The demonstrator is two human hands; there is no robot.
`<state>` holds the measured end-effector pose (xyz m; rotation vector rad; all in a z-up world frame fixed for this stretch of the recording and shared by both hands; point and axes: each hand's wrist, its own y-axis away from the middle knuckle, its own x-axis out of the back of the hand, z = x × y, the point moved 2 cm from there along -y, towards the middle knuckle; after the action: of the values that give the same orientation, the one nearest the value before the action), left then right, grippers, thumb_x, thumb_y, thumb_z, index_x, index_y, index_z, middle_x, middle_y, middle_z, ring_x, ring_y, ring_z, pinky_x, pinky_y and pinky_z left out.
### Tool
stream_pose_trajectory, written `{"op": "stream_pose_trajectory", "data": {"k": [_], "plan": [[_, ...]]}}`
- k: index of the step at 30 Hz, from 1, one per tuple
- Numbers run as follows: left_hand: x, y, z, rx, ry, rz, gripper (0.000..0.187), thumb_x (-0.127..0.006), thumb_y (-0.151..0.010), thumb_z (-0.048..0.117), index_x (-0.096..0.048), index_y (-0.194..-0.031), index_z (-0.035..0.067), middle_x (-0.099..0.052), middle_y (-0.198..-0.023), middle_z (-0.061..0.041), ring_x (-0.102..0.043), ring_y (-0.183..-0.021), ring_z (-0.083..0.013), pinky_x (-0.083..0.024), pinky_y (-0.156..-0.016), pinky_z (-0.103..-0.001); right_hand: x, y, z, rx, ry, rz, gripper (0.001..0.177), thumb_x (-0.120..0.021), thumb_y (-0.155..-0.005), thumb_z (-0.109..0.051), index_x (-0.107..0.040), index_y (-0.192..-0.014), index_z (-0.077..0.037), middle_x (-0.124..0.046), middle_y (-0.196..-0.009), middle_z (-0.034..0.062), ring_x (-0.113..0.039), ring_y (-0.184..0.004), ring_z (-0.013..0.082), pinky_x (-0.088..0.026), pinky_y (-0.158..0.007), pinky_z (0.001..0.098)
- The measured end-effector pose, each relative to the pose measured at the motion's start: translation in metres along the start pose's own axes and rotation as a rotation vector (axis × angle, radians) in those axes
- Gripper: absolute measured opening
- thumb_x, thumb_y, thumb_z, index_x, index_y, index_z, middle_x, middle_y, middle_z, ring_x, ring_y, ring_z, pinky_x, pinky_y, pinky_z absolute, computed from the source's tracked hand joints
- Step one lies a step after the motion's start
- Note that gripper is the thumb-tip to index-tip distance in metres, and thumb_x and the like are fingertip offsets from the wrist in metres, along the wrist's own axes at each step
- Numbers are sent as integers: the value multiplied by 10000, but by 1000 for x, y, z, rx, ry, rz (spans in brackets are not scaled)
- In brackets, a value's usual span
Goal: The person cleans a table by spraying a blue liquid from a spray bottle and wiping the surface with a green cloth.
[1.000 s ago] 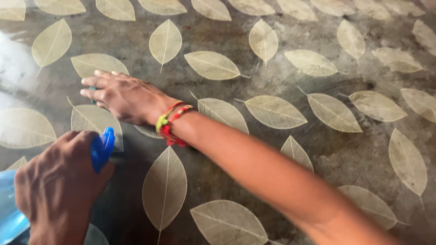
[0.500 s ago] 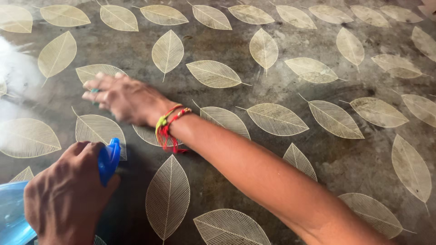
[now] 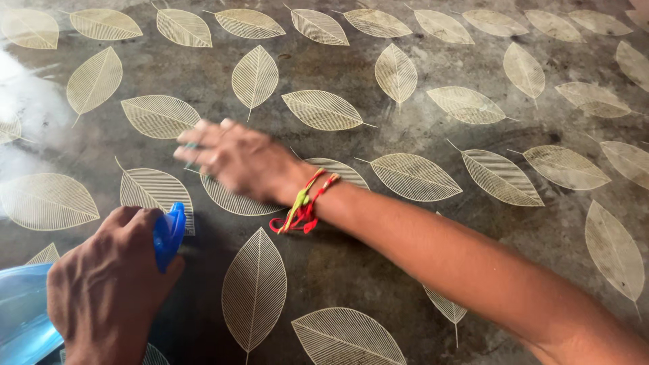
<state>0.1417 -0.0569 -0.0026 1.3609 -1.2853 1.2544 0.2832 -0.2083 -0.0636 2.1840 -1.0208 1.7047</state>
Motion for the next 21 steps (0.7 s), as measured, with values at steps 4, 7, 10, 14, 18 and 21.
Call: {"op": "stream_pose_trajectory", "data": {"k": [4,7,10,14,18,21], "plan": [[4,-1,-2,28,17,-46,461,-842,-688,412,-761,-1125,289,-720,-1178,89,-751,-904,-207,-588,-721,-358,8,20,18,-32,71,188,364,-508,-1054,-123,-616,-1397,-70,-499,-1548,143,-446,-1466,371,-368,-1230,506],[7,-5,-3,50,28,-93,494,-839,-685,412,-767,-1165,326,-716,-1205,99,-757,-898,-211,-596,-754,-353,9,65,-4,-18,37,169,382,-499,-1050,-100,-604,-1414,-54,-497,-1563,146,-437,-1474,377,-370,-1231,505],[9,-6,-3,77,16,-127,497,-834,-691,421,-768,-1176,337,-710,-1226,110,-760,-891,-216,-604,-760,-347,28,97,-11,1,17,108,398,-530,-1016,-122,-606,-1402,-65,-510,-1547,129,-446,-1460,363,-367,-1218,510],[10,-2,1,61,-23,-89,527,-847,-662,448,-773,-1172,338,-709,-1235,111,-761,-877,-218,-604,-754,-349,55,114,21,-86,105,155,400,-561,-999,-98,-629,-1393,-94,-525,-1521,130,-472,-1426,362,-381,-1181,508],[10,0,3,73,-32,-71,513,-852,-655,441,-777,-1154,344,-719,-1199,104,-763,-876,-200,-607,-745,-344,69,135,36,-194,20,243,405,-553,-1004,-77,-623,-1403,-58,-527,-1541,131,-458,-1457,384,-397,-1201,469],[10,-2,5,89,-63,-94,506,-857,-667,452,-774,-1158,361,-714,-1216,116,-763,-874,-199,-610,-743,-340,69,156,26,-166,48,203,395,-580,-1001,-98,-631,-1389,-43,-526,-1528,150,-462,-1438,388,-381,-1192,491]]}}
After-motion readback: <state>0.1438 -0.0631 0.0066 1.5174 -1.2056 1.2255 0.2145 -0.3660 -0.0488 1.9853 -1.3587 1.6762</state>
